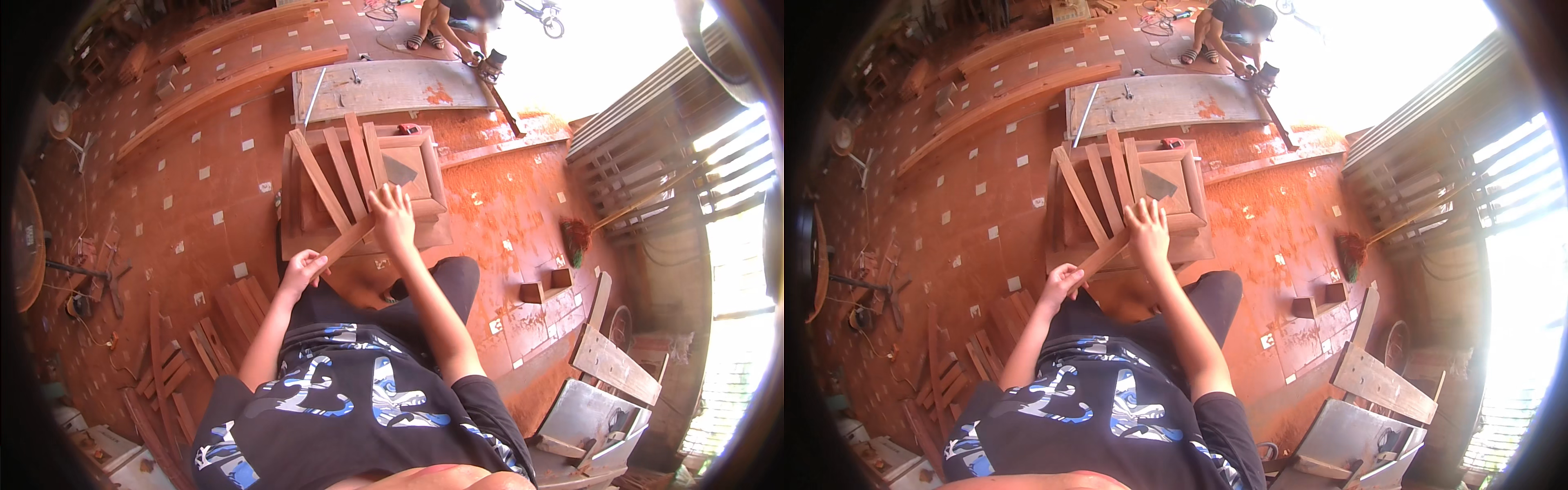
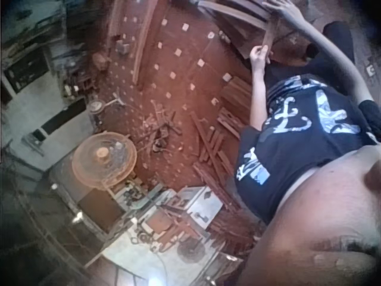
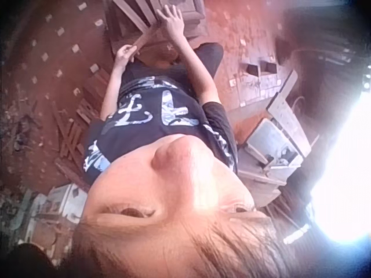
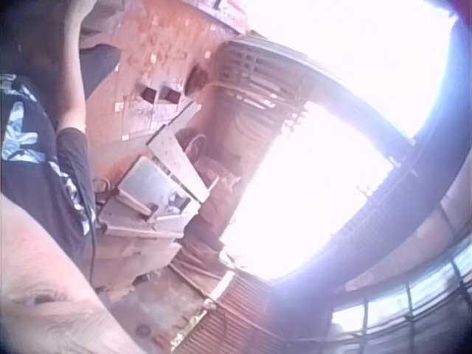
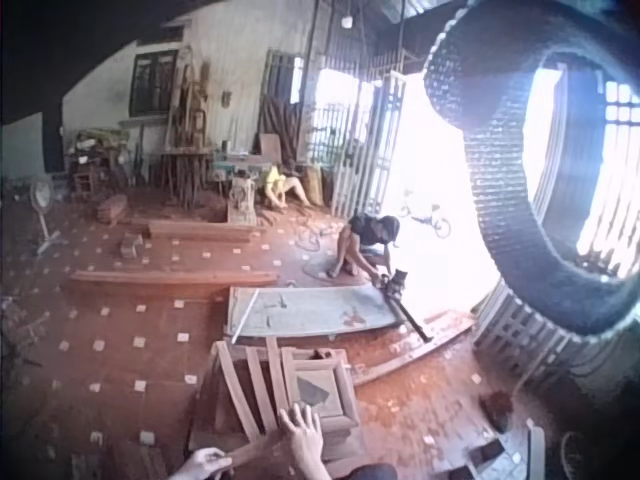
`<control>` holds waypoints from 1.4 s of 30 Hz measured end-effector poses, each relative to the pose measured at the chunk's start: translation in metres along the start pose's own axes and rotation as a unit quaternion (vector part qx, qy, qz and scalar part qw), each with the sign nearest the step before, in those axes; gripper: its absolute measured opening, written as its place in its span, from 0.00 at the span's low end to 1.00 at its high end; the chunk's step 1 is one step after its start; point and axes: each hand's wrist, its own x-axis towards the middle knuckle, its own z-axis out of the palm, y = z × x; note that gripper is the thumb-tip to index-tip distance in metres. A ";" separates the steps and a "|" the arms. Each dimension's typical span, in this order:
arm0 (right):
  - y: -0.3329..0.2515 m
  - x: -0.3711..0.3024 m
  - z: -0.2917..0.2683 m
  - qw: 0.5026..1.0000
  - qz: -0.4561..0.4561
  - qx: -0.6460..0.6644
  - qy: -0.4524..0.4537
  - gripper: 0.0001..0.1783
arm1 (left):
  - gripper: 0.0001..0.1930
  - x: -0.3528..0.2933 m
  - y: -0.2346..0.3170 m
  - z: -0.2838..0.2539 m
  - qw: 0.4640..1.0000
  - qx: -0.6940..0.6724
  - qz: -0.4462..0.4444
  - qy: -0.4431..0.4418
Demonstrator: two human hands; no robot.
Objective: The person sits on the floor and sands a wooden frame with a sanding sponge. They repeatedly rub the sponge along the edges and surfaces of the frame, occasionally flipping it to work on different sides.
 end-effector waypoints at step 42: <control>-0.044 -0.034 -0.007 0.966 -0.128 0.200 -0.099 0.28 | 0.13 -0.005 -0.014 -0.002 0.999 -0.037 -0.008 -0.007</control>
